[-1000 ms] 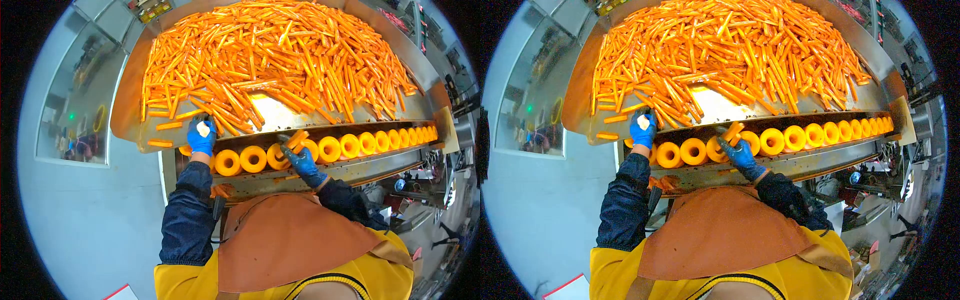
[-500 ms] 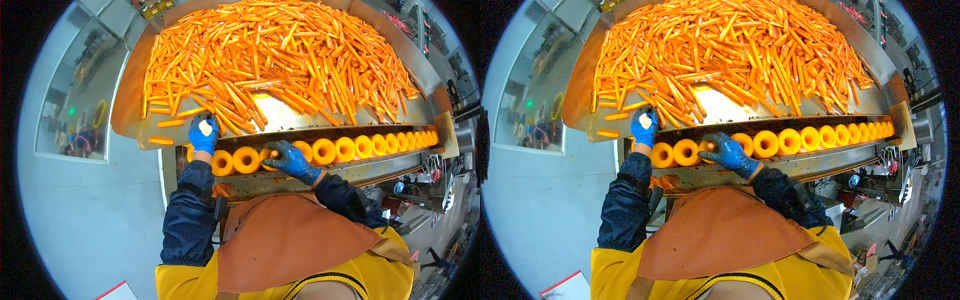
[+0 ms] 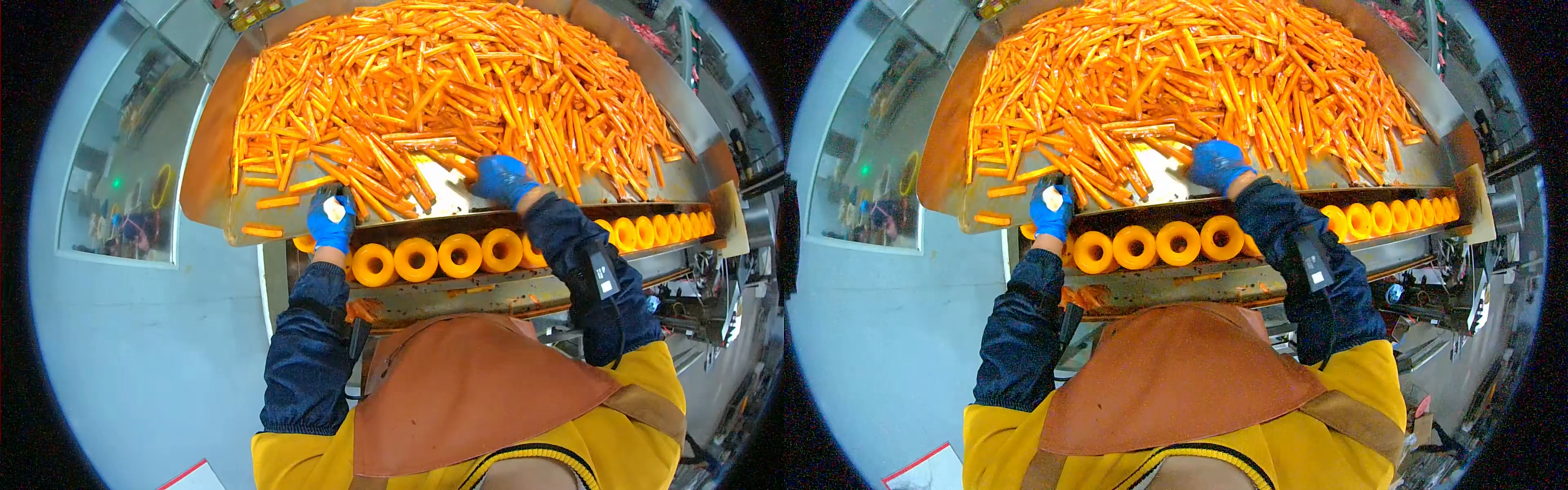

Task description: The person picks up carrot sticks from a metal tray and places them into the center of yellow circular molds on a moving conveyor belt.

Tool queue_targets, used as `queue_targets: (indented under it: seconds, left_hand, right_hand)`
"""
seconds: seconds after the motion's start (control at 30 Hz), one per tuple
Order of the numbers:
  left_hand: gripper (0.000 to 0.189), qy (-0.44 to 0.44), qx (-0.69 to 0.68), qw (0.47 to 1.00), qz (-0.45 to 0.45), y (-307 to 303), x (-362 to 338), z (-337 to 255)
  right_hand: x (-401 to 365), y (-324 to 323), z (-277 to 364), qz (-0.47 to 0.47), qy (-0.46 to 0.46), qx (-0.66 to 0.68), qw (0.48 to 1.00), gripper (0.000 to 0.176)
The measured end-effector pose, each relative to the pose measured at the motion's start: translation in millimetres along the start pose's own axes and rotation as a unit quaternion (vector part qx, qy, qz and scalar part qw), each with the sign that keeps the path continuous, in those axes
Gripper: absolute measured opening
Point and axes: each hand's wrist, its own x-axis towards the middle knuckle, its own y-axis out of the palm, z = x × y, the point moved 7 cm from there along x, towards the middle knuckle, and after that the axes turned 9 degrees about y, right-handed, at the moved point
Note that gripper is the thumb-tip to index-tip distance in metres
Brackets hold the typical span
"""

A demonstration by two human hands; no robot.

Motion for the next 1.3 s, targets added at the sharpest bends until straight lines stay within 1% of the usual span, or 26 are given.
queue_targets:
  seconds: [0.07,0.1,0.13,0.17,0.2,0.23,0.27,0.3,0.33,0.37,0.43,0.53,0.63,0.67,0.7,0.77,0.8,0.9,0.93,1.0,1.03,1.07,1.13,1.2,1.3]
  left_hand:
    - [0.022,0.014,-0.007,1.000,-0.018,-4,1,-5]
    - [0.022,0.020,-0.010,0.999,-0.026,-6,1,-6]
    - [0.022,0.015,-0.010,1.000,-0.018,-5,1,-4]
    - [0.022,0.011,-0.012,1.000,-0.009,-3,2,-3]
    - [0.022,0.008,-0.013,1.000,0.001,0,1,-2]
    - [0.022,0.008,-0.016,1.000,0.002,0,0,-2]
    - [0.022,0.009,-0.018,1.000,0.002,1,0,-1]
    - [0.022,0.012,-0.021,1.000,0.003,3,1,0]
    - [0.022,0.011,-0.015,1.000,0.003,4,1,1]
    - [0.022,0.010,-0.008,1.000,0.002,6,0,3]
    - [0.021,0.007,-0.001,1.000,0.002,6,0,2]
    - [0.022,0.002,0.002,1.000,0.004,0,1,-2]
    - [0.023,0.002,0.006,1.000,0.015,3,1,-1]
    - [0.023,0.003,0.010,1.000,0.018,5,1,1]
    - [0.023,0.004,0.015,1.000,0.021,6,0,2]
    - [0.023,0.013,0.004,1.000,-0.014,2,0,-2]
    - [0.023,0.018,-0.001,0.999,-0.033,-1,-1,-3]
    - [0.022,0.010,0.013,1.000,0.001,2,-1,0]
    - [0.022,0.003,0.003,1.000,-0.010,0,-1,0]
    - [0.023,-0.011,-0.018,0.999,-0.032,0,-3,1]
    - [0.023,-0.014,-0.017,0.999,-0.025,3,-3,2]
    - [0.023,-0.015,-0.015,1.000,-0.017,4,-2,3]
    - [0.022,-0.016,0.000,1.000,0.000,3,1,1]
    - [0.023,-0.018,0.030,0.999,0.022,0,2,-3]
    - [0.023,-0.010,0.014,1.000,0.014,-2,2,-4]
  right_hand:
    - [-1,-6,-23,-0.003,-0.014,0.047,0.999,0.042]
    - [0,-13,-36,0.014,0.054,0.104,0.993,0.047]
    - [-3,-13,-52,0.028,0.094,0.239,0.966,0.043]
    - [-9,-6,-64,0.043,0.134,0.370,0.918,0.040]
    - [-28,-15,-52,0.033,0.090,0.480,0.872,0.037]
    - [-61,-32,-32,0.020,0.045,0.583,0.811,0.035]
    - [-88,-42,-15,0.006,-0.001,0.677,0.736,0.033]
    - [-97,-19,-11,0.007,0.007,0.734,0.679,0.030]
    - [-112,-11,0,0.017,0.027,0.745,0.666,0.032]
    - [-121,8,5,0.019,0.058,0.724,0.687,0.025]
    - [-126,62,-3,0.030,0.072,0.648,0.757,0.017]
    - [-138,70,-6,-0.068,0.076,0.572,0.814,0.015]
    - [-141,64,3,-0.089,0.076,0.680,0.724,0.015]
    - [-140,65,14,-0.068,0.054,0.681,0.727,0.012]
    - [-137,65,28,-0.053,0.015,0.667,0.743,0.013]
    - [-127,67,57,-0.020,-0.065,0.634,0.770,0.014]
    - [-129,50,73,-0.104,-0.142,0.439,0.881,0.020]
    - [-140,40,76,-0.093,-0.089,0.439,0.889,0.030]
    - [-141,47,66,-0.085,-0.071,0.440,0.891,0.035]
    - [-140,48,57,-0.046,-0.047,0.569,0.819,0.033]
    - [-140,46,55,-0.027,-0.034,0.629,0.776,0.032]
    - [-141,37,59,-0.063,-0.051,0.609,0.789,0.031]
    - [-138,46,74,-0.030,-0.052,0.573,0.817,0.032]
    - [-134,55,92,-0.068,-0.126,0.502,0.853,0.036]
    - [-135,84,90,-0.056,-0.073,0.473,0.876,0.037]
